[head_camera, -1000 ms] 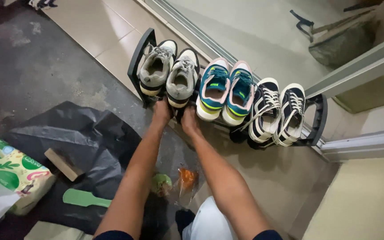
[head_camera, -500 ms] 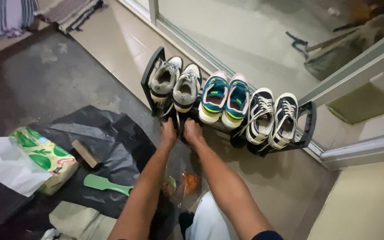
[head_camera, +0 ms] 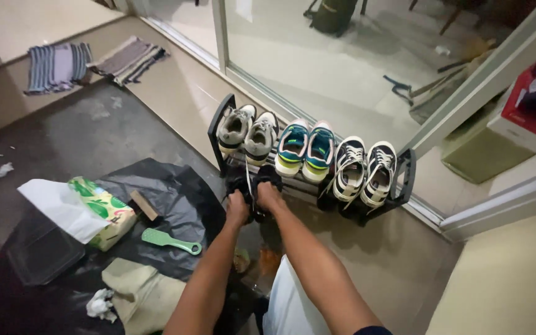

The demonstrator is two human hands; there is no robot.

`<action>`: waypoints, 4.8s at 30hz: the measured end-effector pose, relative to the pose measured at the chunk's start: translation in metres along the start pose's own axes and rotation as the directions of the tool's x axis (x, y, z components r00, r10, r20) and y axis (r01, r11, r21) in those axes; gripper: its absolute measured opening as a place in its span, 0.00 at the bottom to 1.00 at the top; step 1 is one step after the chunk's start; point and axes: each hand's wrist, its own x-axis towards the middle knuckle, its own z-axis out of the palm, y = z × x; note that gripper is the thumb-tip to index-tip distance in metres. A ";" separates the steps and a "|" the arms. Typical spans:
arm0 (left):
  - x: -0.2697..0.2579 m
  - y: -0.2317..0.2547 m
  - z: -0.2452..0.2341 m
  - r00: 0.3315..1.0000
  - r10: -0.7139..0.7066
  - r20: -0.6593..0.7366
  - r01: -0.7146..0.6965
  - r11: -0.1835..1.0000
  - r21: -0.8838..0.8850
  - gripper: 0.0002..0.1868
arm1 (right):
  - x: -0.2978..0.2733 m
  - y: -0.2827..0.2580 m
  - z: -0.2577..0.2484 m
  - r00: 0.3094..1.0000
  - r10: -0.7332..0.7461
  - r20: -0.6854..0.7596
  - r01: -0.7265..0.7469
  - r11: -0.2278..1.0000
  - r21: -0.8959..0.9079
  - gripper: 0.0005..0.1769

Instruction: The person scrubs a black-and-white sneaker with a green brush and wipes it with a cloth, then places it on a shoe rack. They then pick up a black sneaker and scrub it with the same brush. The work area includes a plastic bag, wipes, and a container of water.

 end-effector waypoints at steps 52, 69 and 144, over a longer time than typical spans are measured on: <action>-0.464 -0.005 -0.220 0.611 0.339 -0.715 0.047 0.886 0.460 0.25 | -0.371 -0.181 -0.025 0.414 -0.662 -0.625 0.765 0.625 -0.155 0.20; -0.555 -0.174 -0.208 0.610 -0.255 -0.751 0.224 0.964 -0.145 0.17 | -0.373 -0.248 0.165 0.354 -0.879 -0.319 0.918 0.392 -0.061 0.24; -0.173 0.067 0.005 0.978 0.182 0.099 -0.198 0.962 0.186 0.19 | -0.047 0.200 0.133 0.686 -0.172 -0.707 0.168 0.983 -0.077 0.28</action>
